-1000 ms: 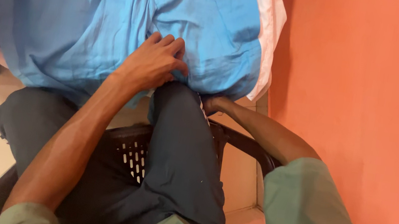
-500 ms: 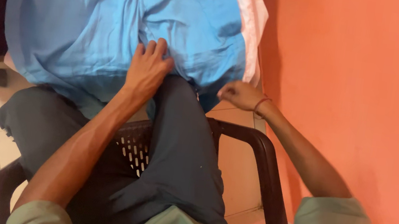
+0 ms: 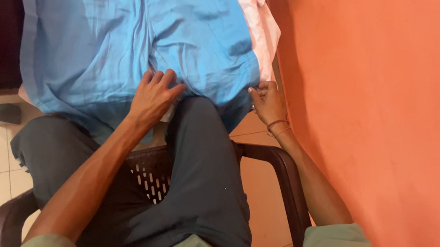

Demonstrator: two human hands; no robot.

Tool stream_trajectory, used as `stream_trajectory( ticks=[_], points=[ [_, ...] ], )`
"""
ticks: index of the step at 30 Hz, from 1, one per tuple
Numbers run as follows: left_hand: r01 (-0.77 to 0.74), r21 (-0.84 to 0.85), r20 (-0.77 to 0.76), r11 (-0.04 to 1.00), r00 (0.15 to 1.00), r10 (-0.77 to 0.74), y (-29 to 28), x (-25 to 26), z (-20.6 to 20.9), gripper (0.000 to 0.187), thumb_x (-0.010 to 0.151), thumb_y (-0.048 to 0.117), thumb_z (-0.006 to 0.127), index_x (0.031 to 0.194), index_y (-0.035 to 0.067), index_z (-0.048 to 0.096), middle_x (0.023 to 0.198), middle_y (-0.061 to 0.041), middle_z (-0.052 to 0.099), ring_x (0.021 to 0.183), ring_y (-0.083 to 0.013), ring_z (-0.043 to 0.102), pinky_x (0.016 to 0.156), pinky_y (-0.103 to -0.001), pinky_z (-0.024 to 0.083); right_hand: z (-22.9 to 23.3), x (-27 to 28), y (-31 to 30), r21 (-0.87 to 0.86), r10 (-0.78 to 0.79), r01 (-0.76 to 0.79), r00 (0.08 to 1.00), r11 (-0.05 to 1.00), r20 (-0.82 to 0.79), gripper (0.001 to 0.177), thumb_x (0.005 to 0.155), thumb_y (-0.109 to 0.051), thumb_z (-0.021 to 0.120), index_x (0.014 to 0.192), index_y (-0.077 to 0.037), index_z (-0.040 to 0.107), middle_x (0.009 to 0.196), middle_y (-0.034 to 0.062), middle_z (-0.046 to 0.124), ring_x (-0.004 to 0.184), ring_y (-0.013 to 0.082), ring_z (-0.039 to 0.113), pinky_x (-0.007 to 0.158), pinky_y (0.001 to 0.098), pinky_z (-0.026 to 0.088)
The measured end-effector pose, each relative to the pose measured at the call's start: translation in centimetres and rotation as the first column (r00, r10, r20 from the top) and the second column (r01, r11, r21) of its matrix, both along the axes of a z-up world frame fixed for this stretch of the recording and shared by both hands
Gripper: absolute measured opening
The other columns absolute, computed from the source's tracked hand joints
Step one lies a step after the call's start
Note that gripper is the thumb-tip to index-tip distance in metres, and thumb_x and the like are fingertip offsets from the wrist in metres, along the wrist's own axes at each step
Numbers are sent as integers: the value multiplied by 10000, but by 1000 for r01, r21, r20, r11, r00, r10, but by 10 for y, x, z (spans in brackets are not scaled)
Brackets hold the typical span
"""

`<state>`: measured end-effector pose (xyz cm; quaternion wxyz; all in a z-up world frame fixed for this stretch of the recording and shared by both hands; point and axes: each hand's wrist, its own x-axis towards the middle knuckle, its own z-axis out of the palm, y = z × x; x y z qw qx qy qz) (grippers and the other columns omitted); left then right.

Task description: The person folds a striped garment, a blue pair of shorts, and a dark blue garment, smoothing each one by hand before placing them into a suitcase.

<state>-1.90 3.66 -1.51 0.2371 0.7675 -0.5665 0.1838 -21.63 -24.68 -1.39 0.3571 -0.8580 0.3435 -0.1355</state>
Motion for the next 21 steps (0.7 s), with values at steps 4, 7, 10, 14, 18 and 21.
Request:
stream_trajectory(
  ticks=[4, 7, 10, 14, 18, 21],
  points=[
    [-34, -4, 6, 999, 999, 34, -4, -3, -4, 207, 895, 120, 668, 1082, 170, 741, 1023, -43, 552, 943, -224, 575, 862, -423, 433, 0, 3, -4, 173, -67, 73, 997, 982, -35, 397, 910, -282, 755, 1098, 19, 576, 848, 96, 710, 639, 136, 690, 530, 287, 583],
    [-19, 38, -11, 999, 1000, 19, -3, 0, 0, 184, 872, 110, 665, 1030, 168, 741, 1033, -42, 564, 943, -215, 583, 855, -420, 440, -8, 11, -14, 200, -74, 77, 997, 977, -19, 333, 886, -239, 794, 1005, 7, 605, 781, 96, 695, 620, 122, 671, 514, 283, 576],
    [28, 85, -121, 996, 992, -18, -2, 6, 6, 102, 880, 134, 677, 956, 157, 740, 1040, -35, 577, 962, -231, 596, 814, -417, 441, -14, 19, -23, 265, -69, 68, 998, 962, -4, 293, 867, -202, 815, 928, -1, 611, 729, 93, 675, 598, 126, 659, 479, 296, 549],
    [103, 102, -135, 989, 987, -89, 6, 14, 16, 120, 824, 117, 674, 912, 157, 745, 1119, 2, 622, 1015, -217, 616, 858, -403, 462, -9, 22, -26, 277, -63, 77, 996, 958, -59, 296, 857, -194, 832, 855, 5, 613, 697, 104, 676, 573, 139, 660, 466, 297, 539],
    [205, 89, -263, 975, 949, -176, 11, 26, 30, 106, 812, 60, 671, 842, 143, 730, 1101, 38, 691, 989, -213, 636, 855, -393, 468, 0, 22, -29, 257, -37, 71, 990, 964, -136, 291, 858, -204, 830, 831, -1, 622, 684, 106, 690, 575, 143, 674, 482, 289, 549],
    [272, 61, -384, 960, 895, -229, 11, 33, 37, 67, 798, 71, 698, 807, 132, 722, 994, 23, 708, 938, -241, 643, 828, -401, 466, -3, 19, -42, 353, 77, -44, 994, 935, -81, 266, 886, -214, 802, 845, -16, 629, 700, 108, 697, 582, 152, 671, 501, 286, 556]
  ],
)
